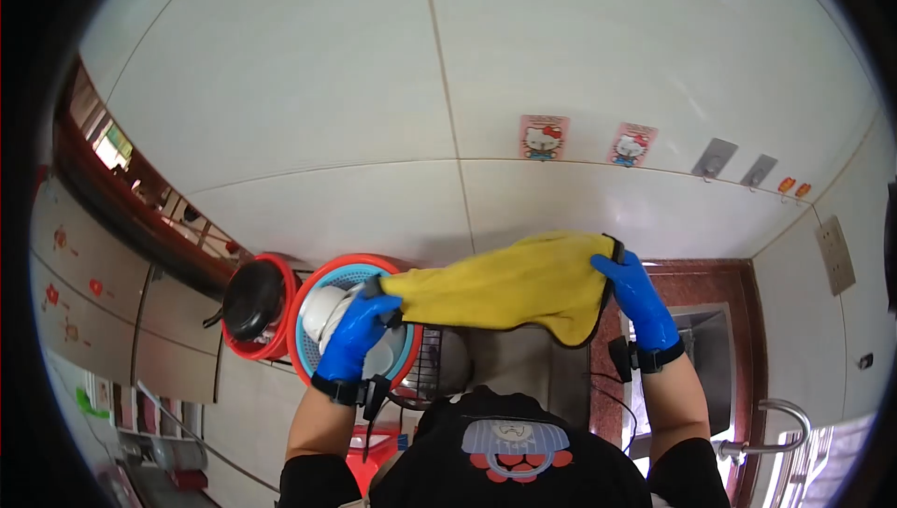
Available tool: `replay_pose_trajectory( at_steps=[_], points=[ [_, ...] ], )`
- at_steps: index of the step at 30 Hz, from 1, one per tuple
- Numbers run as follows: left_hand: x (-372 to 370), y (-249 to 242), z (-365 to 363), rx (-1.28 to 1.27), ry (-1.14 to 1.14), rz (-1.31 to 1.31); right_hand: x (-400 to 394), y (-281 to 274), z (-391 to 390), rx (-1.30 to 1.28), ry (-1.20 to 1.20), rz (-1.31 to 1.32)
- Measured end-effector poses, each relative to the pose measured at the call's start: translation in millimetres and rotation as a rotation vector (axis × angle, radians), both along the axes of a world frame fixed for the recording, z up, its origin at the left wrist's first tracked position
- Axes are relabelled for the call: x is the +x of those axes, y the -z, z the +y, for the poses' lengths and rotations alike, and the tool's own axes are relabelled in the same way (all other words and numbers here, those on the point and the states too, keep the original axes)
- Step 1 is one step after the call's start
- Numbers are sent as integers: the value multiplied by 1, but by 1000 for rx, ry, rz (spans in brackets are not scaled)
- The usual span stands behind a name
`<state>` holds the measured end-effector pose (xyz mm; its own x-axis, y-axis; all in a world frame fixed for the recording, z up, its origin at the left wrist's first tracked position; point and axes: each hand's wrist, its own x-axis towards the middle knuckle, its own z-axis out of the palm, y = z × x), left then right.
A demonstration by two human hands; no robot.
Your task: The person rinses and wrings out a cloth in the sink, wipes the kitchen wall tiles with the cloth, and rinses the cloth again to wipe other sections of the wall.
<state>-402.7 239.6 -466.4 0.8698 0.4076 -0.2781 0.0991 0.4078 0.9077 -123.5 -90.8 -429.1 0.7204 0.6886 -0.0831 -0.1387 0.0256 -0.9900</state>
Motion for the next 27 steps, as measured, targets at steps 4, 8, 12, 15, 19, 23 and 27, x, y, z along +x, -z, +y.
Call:
replay_pose_trajectory(
  at_steps=[4,8,12,15,19,23,27],
  points=[
    [-3,9,-33,-408,181,-522,-41,-63,-25,243,106,125],
    [16,62,-47,-255,595,-52,-55,-60,-42,133,-93,220],
    [30,16,-69,-438,368,-384,-66,-78,-61,210,-23,208],
    [43,22,-73,112,236,-128,-62,-81,-79,84,-98,-86],
    [63,1,-42,-108,290,50,-18,-44,-73,-276,-195,-71],
    [51,-80,-41,301,245,-409,-19,-61,-88,-172,-13,-577],
    [65,-92,-30,527,313,-513,-1,-68,-64,82,-68,-493]
  ],
)
